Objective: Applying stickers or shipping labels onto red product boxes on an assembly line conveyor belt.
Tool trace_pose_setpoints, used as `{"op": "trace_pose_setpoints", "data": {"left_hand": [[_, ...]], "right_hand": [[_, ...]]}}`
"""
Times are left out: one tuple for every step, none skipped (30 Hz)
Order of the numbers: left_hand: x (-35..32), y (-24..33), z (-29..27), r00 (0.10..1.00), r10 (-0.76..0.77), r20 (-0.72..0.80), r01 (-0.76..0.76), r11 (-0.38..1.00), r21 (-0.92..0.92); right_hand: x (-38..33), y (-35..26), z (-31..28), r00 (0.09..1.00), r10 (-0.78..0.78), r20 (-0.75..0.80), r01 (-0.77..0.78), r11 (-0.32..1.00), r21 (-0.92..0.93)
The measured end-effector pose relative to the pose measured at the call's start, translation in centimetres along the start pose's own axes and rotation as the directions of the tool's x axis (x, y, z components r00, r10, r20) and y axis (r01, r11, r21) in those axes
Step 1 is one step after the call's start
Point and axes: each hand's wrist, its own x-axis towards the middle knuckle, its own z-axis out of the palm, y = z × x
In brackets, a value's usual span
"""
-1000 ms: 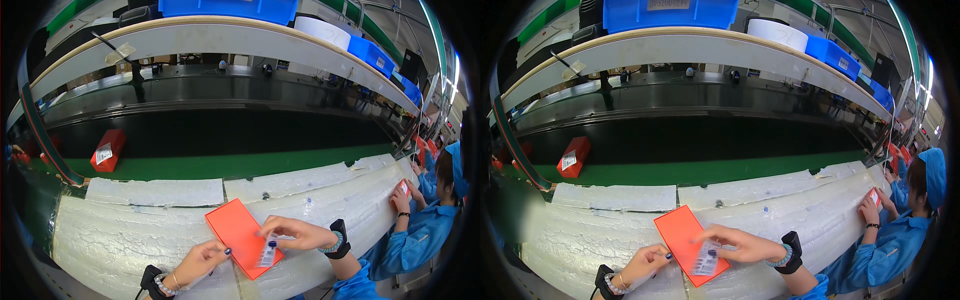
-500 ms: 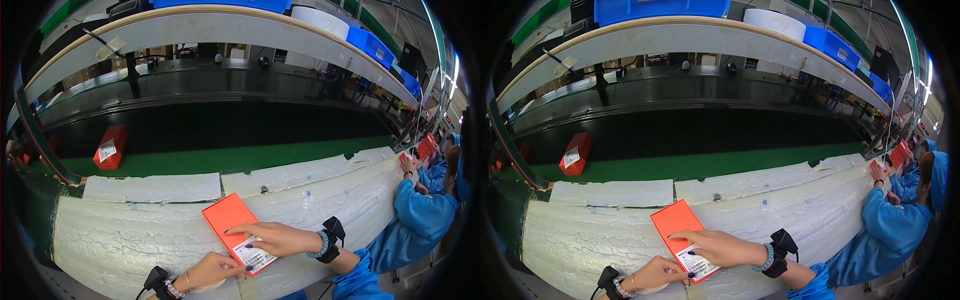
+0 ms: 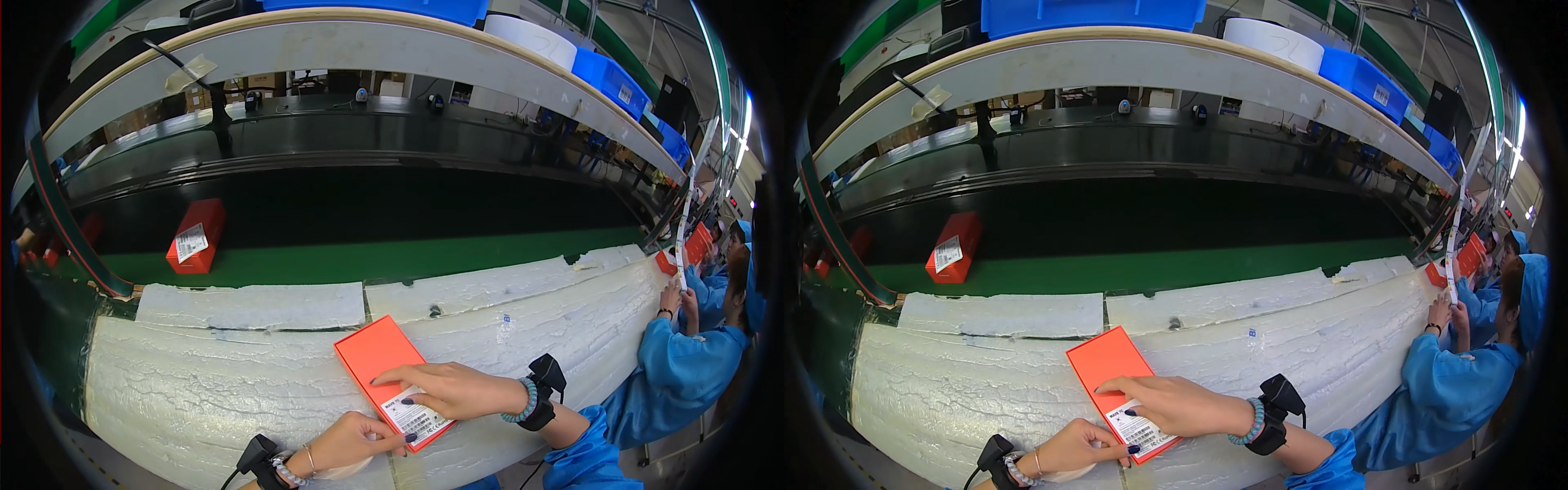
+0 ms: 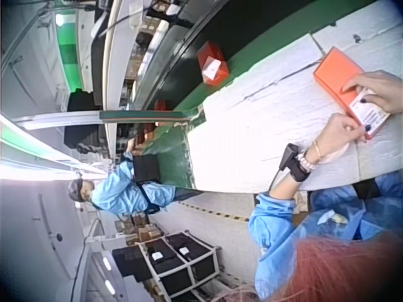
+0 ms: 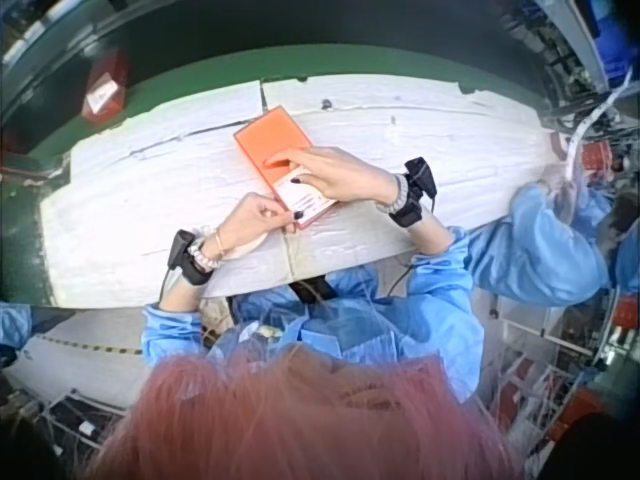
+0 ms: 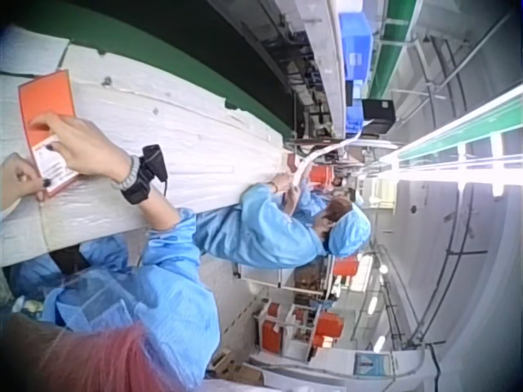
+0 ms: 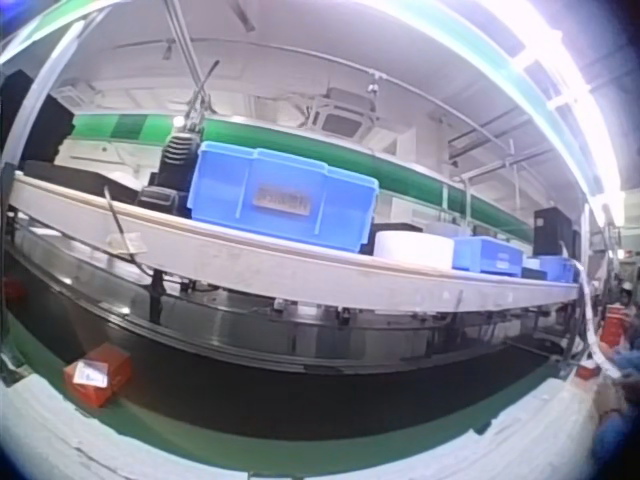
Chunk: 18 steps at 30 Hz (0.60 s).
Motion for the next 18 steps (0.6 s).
{"op": "trace_pose_setpoints", "data": {"left_hand": [[0.0,0.1,0.0,1.0,0.002,0.001,-0.002,1.0,0.0],[0.0,0.2,0.0,1.0,-0.001,0.001,0.001,1.0,-0.008],[-0.1,0.2,0.0,1.0,-0.003,0.001,0.003,1.0,-0.017],[0.0,0.3,0.0,1.0,-0.002,0.001,0.002,1.0,-0.019],[0.0,0.4,-0.1,1.0,-0.003,-0.004,0.003,1.0,-0.021],[0.0,0.5,-0.2,1.0,-0.005,-0.009,0.005,1.0,-0.022],[-0.1,0.4,0.0,1.0,0.002,-0.01,-0.002,1.0,-0.019],[-0.1,0.0,0.0,1.0,0.012,-0.009,-0.012,0.999,-0.053],[-0.2,-0.2,0.1,1.0,0.022,-0.009,-0.023,0.996,-0.086],[-0.3,0.0,-0.2,1.0,0.028,-0.009,-0.029,0.996,-0.079],[-0.5,0.4,-0.4,0.999,0.037,0.0,-0.037,0.998,-0.051],[-0.7,0.7,-0.5,0.999,0.045,0.008,-0.045,0.999,-0.022],[-0.8,1.0,-0.4,0.999,0.049,0.006,-0.049,0.999,-0.015],[-0.8,1.4,-0.3,0.998,0.058,0.01,-0.056,0.989,-0.139],[-0.8,1.6,-0.2,0.998,0.068,0.013,-0.062,0.964,-0.26],[-0.8,1.5,-0.5,0.998,0.07,0.003,-0.067,0.965,-0.253],[-0.7,0.8,-0.8,0.998,0.052,0.034,-0.048,0.991,-0.128],[-0.4,0.1,-1.1,0.998,0.03,0.064,-0.03,1.0,-0.001]], "right_hand": [[0.0,0.0,0.0,1.0,0.001,-0.001,-0.001,1.0,-0.002],[0.0,0.0,0.1,1.0,-0.01,-0.008,0.01,1.0,-0.02],[0.0,-0.1,0.2,1.0,-0.021,-0.016,0.021,0.999,-0.039],[0.1,0.0,0.4,1.0,-0.02,-0.014,0.019,0.999,-0.04],[0.1,0.0,0.6,1.0,-0.027,-0.017,0.025,0.993,-0.119],[0.1,-0.1,1.0,0.999,-0.034,-0.019,0.03,0.98,-0.197],[-0.2,-0.3,1.7,0.999,-0.035,-0.021,0.03,0.978,-0.204],[-0.4,-0.4,2.8,0.995,-0.064,-0.072,0.029,0.913,-0.408],[-0.6,-0.5,3.8,0.988,-0.105,-0.117,0.016,0.806,-0.592],[-0.6,-0.7,4.5,0.987,-0.108,-0.122,0.014,0.802,-0.597],[-0.4,-1.0,5.2,0.964,-0.168,-0.207,-0.034,0.693,-0.72],[-0.1,-1.2,5.5,0.93,-0.24,-0.279,-0.098,0.568,-0.817],[0.5,-1.1,5.5,0.927,-0.246,-0.283,-0.1,0.564,-0.82],[1.3,-0.5,5.3,0.916,-0.332,-0.225,0.043,0.638,-0.769],[1.7,0.0,5.1,0.89,-0.42,-0.175,0.187,0.689,-0.7],[1.9,0.2,4.9,0.885,-0.432,-0.174,0.195,0.683,-0.704],[1.7,0.5,4.7,0.91,-0.38,-0.165,0.178,0.719,-0.672],[1.5,0.9,4.4,0.933,-0.325,-0.153,0.158,0.753,-0.638]]}}
